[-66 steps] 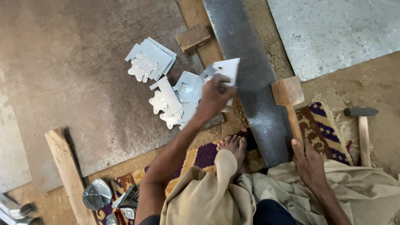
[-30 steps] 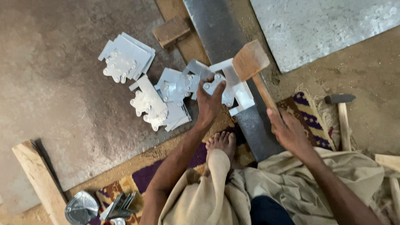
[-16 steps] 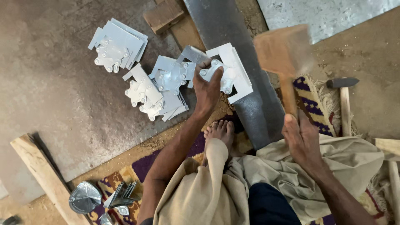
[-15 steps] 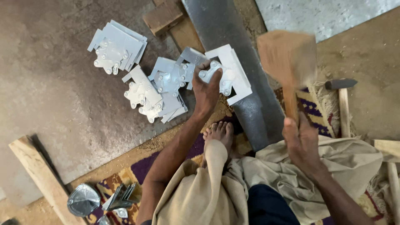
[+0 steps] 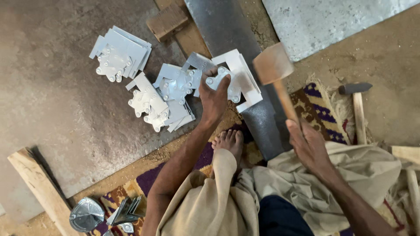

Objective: The person sits on the floor and repeatedly hammers flat metal pieces placed on a long metal bar. They pick up each piece, position it on the bar, strike it with a wooden mallet, and then set it aside. The person occasionally adjusts the position of the metal bar and organizes the finished pieces into a pile.

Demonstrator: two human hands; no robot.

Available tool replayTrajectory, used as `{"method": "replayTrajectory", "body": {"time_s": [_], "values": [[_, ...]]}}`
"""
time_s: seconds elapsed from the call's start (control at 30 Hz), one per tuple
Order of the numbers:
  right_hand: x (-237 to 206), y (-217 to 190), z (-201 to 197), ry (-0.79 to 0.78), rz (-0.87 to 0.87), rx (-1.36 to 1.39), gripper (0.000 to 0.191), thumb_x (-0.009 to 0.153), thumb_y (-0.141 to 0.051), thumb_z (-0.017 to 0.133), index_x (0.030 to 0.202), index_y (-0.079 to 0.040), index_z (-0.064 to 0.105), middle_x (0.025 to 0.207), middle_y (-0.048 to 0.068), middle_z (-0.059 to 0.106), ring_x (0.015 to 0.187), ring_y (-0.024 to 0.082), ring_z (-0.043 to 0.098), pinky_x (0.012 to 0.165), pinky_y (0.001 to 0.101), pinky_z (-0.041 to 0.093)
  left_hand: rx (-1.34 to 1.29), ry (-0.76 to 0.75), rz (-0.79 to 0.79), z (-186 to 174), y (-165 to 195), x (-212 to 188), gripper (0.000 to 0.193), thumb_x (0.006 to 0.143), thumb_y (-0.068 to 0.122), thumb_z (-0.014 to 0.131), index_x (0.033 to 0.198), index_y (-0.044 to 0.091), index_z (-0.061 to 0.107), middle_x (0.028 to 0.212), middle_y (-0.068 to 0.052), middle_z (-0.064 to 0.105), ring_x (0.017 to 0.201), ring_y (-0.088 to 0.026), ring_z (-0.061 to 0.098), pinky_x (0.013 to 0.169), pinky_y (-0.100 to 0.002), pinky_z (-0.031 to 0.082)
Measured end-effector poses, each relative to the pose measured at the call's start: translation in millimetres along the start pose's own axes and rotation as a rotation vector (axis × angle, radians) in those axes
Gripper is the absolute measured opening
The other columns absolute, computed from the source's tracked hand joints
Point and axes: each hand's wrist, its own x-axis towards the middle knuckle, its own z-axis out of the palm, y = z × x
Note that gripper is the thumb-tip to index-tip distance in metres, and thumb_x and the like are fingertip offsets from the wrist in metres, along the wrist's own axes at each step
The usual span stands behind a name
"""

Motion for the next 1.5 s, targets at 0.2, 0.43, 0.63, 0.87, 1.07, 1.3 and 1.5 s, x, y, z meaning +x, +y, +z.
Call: {"method": "replayTrajectory", "body": {"time_s": [0.2,0.43,0.63,0.87,1.07,1.3,1.5], "values": [[15,-20,-1,0.018,-0.300,-0.078,0.046,0.104,-0.043,0.047,0.111,0.000,0.058,0.056,-0.001,0.047,0.047,0.010,0.045,0.040,0.0310,0.034,0.021,0.007,-0.077,0,0,0,0.042,0.093,0.024,0.076,0.122,-0.001,0.059,0.120,-0.013,0.061,0.117,-0.023,0.056,0.107,-0.038,0.043],[33,-42,-1,0.021,-0.271,0.141,0.050,0.106,-0.050,0.046,0.120,-0.003,0.057,0.058,-0.001,0.043,0.048,0.010,0.041,0.041,0.0315,0.033,-0.082,-0.004,-0.192,-2,-4,1,0.045,0.092,0.024,0.076,0.123,0.000,0.056,0.121,-0.010,0.059,0.114,-0.024,0.056,0.100,-0.039,0.047],[42,-47,-2,-0.068,-0.199,0.055,0.053,0.107,-0.052,0.047,0.106,0.000,0.059,0.060,0.000,0.044,0.048,0.013,0.043,0.042,0.0327,0.035,-0.016,0.007,-0.010,-2,-2,3,0.041,0.095,0.019,0.078,0.124,-0.004,0.059,0.123,-0.010,0.065,0.118,-0.020,0.058,0.102,-0.034,0.047],[35,-33,-5,-0.032,-0.243,-0.099,0.050,0.108,-0.049,0.045,0.106,-0.001,0.060,0.058,0.000,0.048,0.049,0.012,0.049,0.041,0.0307,0.039,-0.117,0.005,-0.239,-1,10,3,0.042,0.090,0.022,0.074,0.122,0.001,0.056,0.113,-0.009,0.060,0.091,-0.021,0.056,0.075,-0.040,0.049],[21,-12,-8,0.025,-0.302,-0.023,0.049,0.107,-0.043,0.046,0.115,0.003,0.057,0.057,0.000,0.043,0.046,0.013,0.043,0.042,0.0312,0.034,-0.002,-0.022,-0.040,0,11,2,0.039,0.097,0.022,0.075,0.122,0.000,0.056,0.118,-0.013,0.060,0.109,-0.021,0.057,0.094,-0.036,0.052],[8,15,-10,0.017,-0.255,0.188,0.056,0.119,-0.037,0.051,0.086,0.007,0.045,0.064,0.002,0.035,0.057,0.014,0.033,0.052,0.0333,0.029,0.013,-0.008,-0.138,3,17,0,0.042,0.092,0.024,0.074,0.121,0.001,0.056,0.115,-0.010,0.059,0.098,-0.021,0.055,0.083,-0.037,0.051],[4,28,-10,-0.066,-0.099,-0.069,0.039,0.105,-0.038,0.053,0.102,0.000,0.061,0.060,0.003,0.048,0.053,0.012,0.047,0.046,0.0334,0.041,0.006,-0.002,-0.066,2,18,1,0.039,0.093,0.021,0.074,0.120,0.000,0.055,0.117,-0.010,0.060,0.114,-0.021,0.055,0.099,-0.037,0.048]]}}
